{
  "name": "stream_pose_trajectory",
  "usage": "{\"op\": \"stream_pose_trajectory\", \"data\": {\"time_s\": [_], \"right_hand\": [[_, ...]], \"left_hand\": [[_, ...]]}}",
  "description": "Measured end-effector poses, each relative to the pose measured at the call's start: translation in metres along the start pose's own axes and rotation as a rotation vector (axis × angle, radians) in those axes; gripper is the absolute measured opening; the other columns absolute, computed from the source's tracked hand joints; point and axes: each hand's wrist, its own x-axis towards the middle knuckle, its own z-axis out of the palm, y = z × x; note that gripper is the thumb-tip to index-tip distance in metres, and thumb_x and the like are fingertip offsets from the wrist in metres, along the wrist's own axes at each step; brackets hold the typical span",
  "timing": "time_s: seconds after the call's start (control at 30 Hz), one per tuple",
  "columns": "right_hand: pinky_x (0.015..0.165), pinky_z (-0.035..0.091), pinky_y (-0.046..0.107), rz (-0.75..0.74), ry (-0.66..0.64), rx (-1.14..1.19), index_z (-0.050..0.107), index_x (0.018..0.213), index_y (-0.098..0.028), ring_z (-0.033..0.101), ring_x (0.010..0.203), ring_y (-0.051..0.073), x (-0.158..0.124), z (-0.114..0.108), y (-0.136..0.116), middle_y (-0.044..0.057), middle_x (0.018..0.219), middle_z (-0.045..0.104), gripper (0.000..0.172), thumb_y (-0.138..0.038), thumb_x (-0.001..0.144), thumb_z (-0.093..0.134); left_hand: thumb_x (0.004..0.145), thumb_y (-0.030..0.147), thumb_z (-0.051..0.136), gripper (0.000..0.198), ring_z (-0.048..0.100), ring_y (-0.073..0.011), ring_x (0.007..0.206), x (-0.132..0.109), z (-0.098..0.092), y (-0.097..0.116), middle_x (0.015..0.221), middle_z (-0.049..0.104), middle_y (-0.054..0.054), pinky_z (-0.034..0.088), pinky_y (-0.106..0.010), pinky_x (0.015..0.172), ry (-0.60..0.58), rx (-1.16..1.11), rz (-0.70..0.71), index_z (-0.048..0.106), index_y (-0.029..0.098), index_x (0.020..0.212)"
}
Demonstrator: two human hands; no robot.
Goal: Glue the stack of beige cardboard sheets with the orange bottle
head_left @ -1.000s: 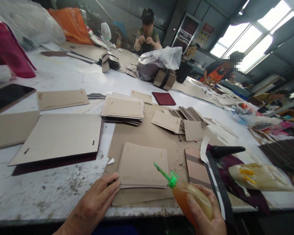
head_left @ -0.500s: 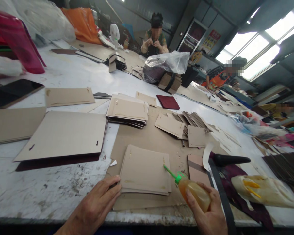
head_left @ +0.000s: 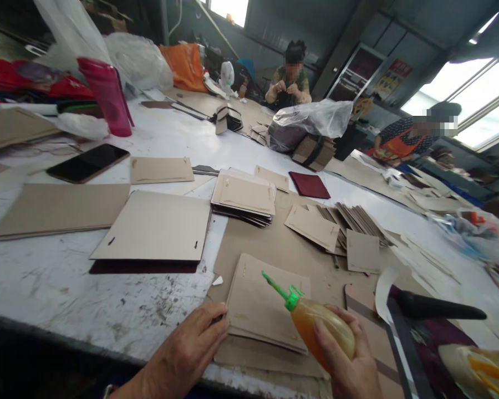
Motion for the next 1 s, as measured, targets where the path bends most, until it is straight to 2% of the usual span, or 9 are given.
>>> {"op": "stream_pose_trajectory", "data": {"time_s": [0.1,0.3,0.5,0.6,0.7,0.8,0.9,0.93,1.0], "right_hand": [[0.074,0.050,0.033,-0.055,-0.041,-0.211,0.057,0.096,-0.021,0.059,0.079,0.021,-0.001,0.015,-0.002,0.004,0.093,0.061,0.055,-0.063,0.062,0.064],[0.076,0.048,0.033,-0.258,-0.080,-0.291,0.055,0.097,-0.020,0.058,0.084,0.021,0.009,0.033,0.002,0.006,0.096,0.059,0.047,-0.056,0.068,0.062],[0.077,0.048,0.036,-0.467,-0.125,-0.383,0.053,0.101,-0.020,0.058,0.087,0.022,0.028,0.037,0.009,0.007,0.097,0.057,0.045,-0.051,0.070,0.063],[0.076,0.048,0.034,-0.483,-0.156,-0.393,0.054,0.099,-0.021,0.058,0.086,0.021,0.024,0.033,0.005,0.005,0.095,0.058,0.043,-0.051,0.070,0.063],[0.080,0.047,0.034,-0.398,-0.161,-0.342,0.056,0.096,-0.022,0.058,0.087,0.021,0.011,0.029,-0.003,0.004,0.095,0.059,0.042,-0.053,0.069,0.063],[0.081,0.047,0.038,-0.141,-0.114,-0.188,0.056,0.094,-0.023,0.057,0.084,0.022,0.001,0.028,-0.011,0.002,0.092,0.059,0.048,-0.057,0.063,0.067],[0.073,0.052,0.040,0.201,-0.129,0.288,0.053,0.097,-0.024,0.059,0.085,0.023,0.003,0.022,-0.011,0.002,0.095,0.059,0.050,-0.055,0.063,0.069],[0.072,0.053,0.040,0.269,-0.131,0.454,0.053,0.099,-0.024,0.059,0.087,0.023,0.005,0.018,-0.008,0.002,0.099,0.059,0.049,-0.053,0.063,0.069],[0.075,0.054,0.041,0.311,-0.080,0.654,0.054,0.099,-0.023,0.060,0.092,0.024,0.009,0.006,0.002,0.003,0.105,0.059,0.047,-0.046,0.063,0.072]], "left_hand": [[0.088,0.007,0.040,0.026,0.058,-0.0142,0.105,0.000,0.000,0.000,0.106,0.062,-0.009,0.049,-0.023,0.093,-0.014,-0.009,-0.004,0.059,0.015,0.104],[0.087,0.005,0.040,0.027,0.058,-0.0150,0.104,-0.001,0.002,-0.001,0.105,0.062,-0.009,0.050,-0.024,0.093,0.002,-0.020,-0.012,0.059,0.015,0.103],[0.087,0.005,0.039,0.027,0.059,-0.0147,0.101,0.001,0.001,0.000,0.103,0.062,-0.010,0.051,-0.022,0.090,-0.009,-0.025,-0.016,0.060,0.014,0.100],[0.088,0.007,0.039,0.026,0.061,-0.0151,0.100,0.003,-0.001,0.000,0.102,0.063,-0.010,0.051,-0.023,0.090,-0.005,-0.022,-0.028,0.061,0.015,0.099],[0.088,0.008,0.039,0.025,0.061,-0.0154,0.100,0.003,-0.001,0.000,0.102,0.064,-0.010,0.052,-0.023,0.088,-0.002,-0.028,-0.029,0.062,0.015,0.098],[0.089,0.008,0.040,0.024,0.061,-0.0152,0.100,0.002,0.000,0.000,0.102,0.064,-0.009,0.052,-0.023,0.089,0.012,-0.026,-0.011,0.061,0.016,0.098],[0.090,0.011,0.040,0.023,0.060,-0.0140,0.102,0.001,0.000,-0.001,0.103,0.063,-0.008,0.051,-0.023,0.090,0.023,0.002,0.003,0.060,0.016,0.101],[0.091,0.013,0.041,0.022,0.059,-0.0141,0.102,0.001,0.000,-0.001,0.105,0.063,-0.008,0.051,-0.023,0.090,0.034,0.028,-0.002,0.059,0.016,0.103],[0.091,0.020,0.043,0.023,0.058,-0.0157,0.105,0.002,-0.001,-0.002,0.109,0.061,-0.009,0.051,-0.026,0.091,0.065,0.099,-0.037,0.057,0.015,0.109]]}}
